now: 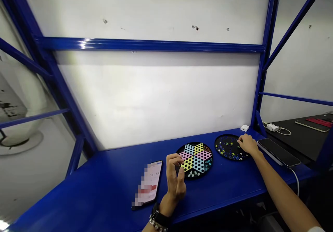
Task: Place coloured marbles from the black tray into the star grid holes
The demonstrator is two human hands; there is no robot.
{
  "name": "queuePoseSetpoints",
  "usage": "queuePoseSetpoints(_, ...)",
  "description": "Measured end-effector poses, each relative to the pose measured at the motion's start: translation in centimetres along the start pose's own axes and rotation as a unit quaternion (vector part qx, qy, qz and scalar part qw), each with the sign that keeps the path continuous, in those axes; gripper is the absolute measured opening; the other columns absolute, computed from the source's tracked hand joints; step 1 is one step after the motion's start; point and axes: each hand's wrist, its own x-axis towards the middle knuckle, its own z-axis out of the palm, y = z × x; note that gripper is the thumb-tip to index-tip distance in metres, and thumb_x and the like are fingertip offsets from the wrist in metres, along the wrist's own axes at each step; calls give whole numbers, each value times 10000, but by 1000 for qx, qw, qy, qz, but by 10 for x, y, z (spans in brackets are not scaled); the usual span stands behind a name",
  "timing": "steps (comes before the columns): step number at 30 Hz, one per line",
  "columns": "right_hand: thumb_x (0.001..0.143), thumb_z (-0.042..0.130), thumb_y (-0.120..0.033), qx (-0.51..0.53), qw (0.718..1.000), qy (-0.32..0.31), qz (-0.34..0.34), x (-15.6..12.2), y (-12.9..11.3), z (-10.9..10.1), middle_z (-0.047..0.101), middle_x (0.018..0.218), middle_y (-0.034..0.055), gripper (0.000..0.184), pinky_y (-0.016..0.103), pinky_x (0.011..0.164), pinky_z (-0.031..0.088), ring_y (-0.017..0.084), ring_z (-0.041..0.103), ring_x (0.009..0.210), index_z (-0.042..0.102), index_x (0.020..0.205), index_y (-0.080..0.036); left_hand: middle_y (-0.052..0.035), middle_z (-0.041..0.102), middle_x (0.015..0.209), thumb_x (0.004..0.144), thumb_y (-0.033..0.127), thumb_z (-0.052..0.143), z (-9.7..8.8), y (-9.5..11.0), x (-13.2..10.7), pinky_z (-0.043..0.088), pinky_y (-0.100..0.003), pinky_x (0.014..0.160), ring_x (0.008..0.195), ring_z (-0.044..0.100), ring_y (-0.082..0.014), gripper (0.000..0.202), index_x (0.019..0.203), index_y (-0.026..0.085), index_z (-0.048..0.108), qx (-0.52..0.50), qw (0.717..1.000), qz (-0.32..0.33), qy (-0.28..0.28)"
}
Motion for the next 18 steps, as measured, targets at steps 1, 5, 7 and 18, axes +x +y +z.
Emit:
queuePoseSetpoints(1, 962, 474, -326, 80, 996, -8, -26, 0, -5, 0, 711, 1060, 126, 306, 346, 834, 466, 265, 641, 1024, 730, 962, -159, -73, 505, 980, 1006, 320, 367, 0, 0, 0, 477, -375, 668, 863, 509, -229, 185, 981, 212, 515, 0, 1000, 0, -4)
queuePoseSetpoints(5, 869, 577, -510, 380, 916, -59, -115, -3, -26, 0, 728, 873, 73, 405, 303, 703, 480, 195, 634, 763, 752, 956, -155, -73, 508, 985, 997, 305, 377, 0, -1, 1, 478, -368, 669, 860, 512, -222, 174, 975, 203, 516, 14, 1000, 1, -3)
queuePoseSetpoints(7, 809, 637, -553, 452, 881, -74, -117, -11, -44, 4, 723, 829, 67, 449, 292, 620, 462, 179, 607, 681, 753, 983, -155, -70, 514, 978, 988, 299, 388, 0, -1, 1, 481, -358, 676, 859, 521, -217, 162, 968, 204, 517, 26, 1000, 3, -5)
queuePoseSetpoints(18, 823, 706, -250, 274, 848, -101, -442, -107, -195, 53, 698, 814, 13, 73, 283, 737, 465, 161, 590, 764, 762, 834, -205, -76, 538, 952, 955, 269, 415, -2, -1, 1, 507, -362, 676, 847, 555, -223, 139, 945, 195, 532, 47, 999, 1, -6)
